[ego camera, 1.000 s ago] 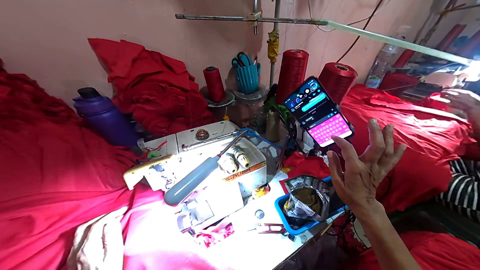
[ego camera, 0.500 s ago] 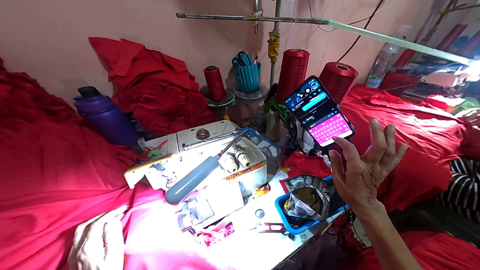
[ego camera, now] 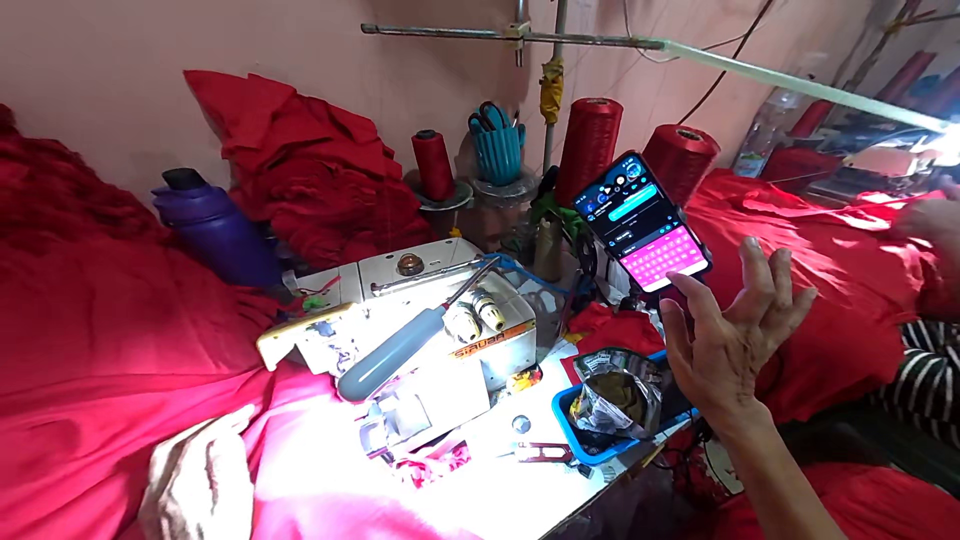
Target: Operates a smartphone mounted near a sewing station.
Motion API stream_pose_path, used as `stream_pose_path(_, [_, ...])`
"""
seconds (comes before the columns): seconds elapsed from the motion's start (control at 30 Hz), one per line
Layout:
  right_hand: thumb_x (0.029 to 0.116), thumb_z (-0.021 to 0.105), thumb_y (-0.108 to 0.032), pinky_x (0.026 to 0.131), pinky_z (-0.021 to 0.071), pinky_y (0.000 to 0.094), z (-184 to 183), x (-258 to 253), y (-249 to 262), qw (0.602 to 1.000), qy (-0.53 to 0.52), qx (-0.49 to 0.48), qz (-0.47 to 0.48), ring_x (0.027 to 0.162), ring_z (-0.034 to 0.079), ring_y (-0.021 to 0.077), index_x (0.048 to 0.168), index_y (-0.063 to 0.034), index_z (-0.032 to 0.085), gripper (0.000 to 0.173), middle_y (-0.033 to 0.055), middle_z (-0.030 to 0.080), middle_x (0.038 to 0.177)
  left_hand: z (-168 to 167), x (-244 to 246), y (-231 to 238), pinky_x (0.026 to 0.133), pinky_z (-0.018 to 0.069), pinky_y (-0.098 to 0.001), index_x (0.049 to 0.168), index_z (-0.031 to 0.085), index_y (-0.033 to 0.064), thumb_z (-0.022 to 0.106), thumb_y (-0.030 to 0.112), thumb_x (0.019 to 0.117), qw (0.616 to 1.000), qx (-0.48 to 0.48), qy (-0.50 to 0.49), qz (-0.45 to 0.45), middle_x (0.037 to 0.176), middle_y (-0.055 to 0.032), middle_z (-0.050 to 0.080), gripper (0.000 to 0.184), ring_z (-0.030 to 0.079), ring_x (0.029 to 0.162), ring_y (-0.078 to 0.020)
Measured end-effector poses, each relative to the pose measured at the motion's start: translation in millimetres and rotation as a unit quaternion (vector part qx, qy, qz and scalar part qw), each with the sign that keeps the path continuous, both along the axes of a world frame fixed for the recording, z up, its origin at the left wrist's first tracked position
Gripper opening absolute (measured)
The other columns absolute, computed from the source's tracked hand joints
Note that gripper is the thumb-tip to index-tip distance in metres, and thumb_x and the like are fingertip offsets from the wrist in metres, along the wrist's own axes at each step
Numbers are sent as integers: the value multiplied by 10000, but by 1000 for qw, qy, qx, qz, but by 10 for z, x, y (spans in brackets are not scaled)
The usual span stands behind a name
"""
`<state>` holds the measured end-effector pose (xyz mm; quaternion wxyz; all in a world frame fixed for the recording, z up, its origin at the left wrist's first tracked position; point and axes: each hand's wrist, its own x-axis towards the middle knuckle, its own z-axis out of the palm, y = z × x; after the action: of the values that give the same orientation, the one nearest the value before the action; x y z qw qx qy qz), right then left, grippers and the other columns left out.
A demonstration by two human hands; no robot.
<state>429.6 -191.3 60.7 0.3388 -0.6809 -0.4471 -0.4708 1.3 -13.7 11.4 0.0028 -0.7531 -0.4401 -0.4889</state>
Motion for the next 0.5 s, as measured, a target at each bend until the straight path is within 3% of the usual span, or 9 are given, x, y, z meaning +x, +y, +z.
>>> stream_pose_path(0.23, [1017,562,-289,1117,86,795,0,10,-7,1000,-1,-5,-5,1500,230,528,1217,-154,703,280,293,398,1552,-317,-222,308,1088,422,-414,1159,661,-121,327,142,1055,999,44,0,-17,1163,-311,665,438,608,1191,-372])
stream_pose_path(0.4, [1021,557,-294,1120,84,793,0,14,-14,1000,3,-8,-7,1501,232,526,1221,-153,705,286,290,392,1559,-308,-213,302,1093,420,-394,1158,652,-130,311,161,1061,998,54,-10,-22,1188,-318,653,459,601,1206,-364])
stream_pose_path(0.5, [1022,554,-298,1120,84,793,-1,11,-15,1000,6,-11,-6,1499,232,532,1216,-145,708,290,292,388,1562,-132,-95,129,1095,416,-422,1146,636,-176,315,111,1047,999,36,-18,-15,1190,-368,629,442,593,1199,-418])
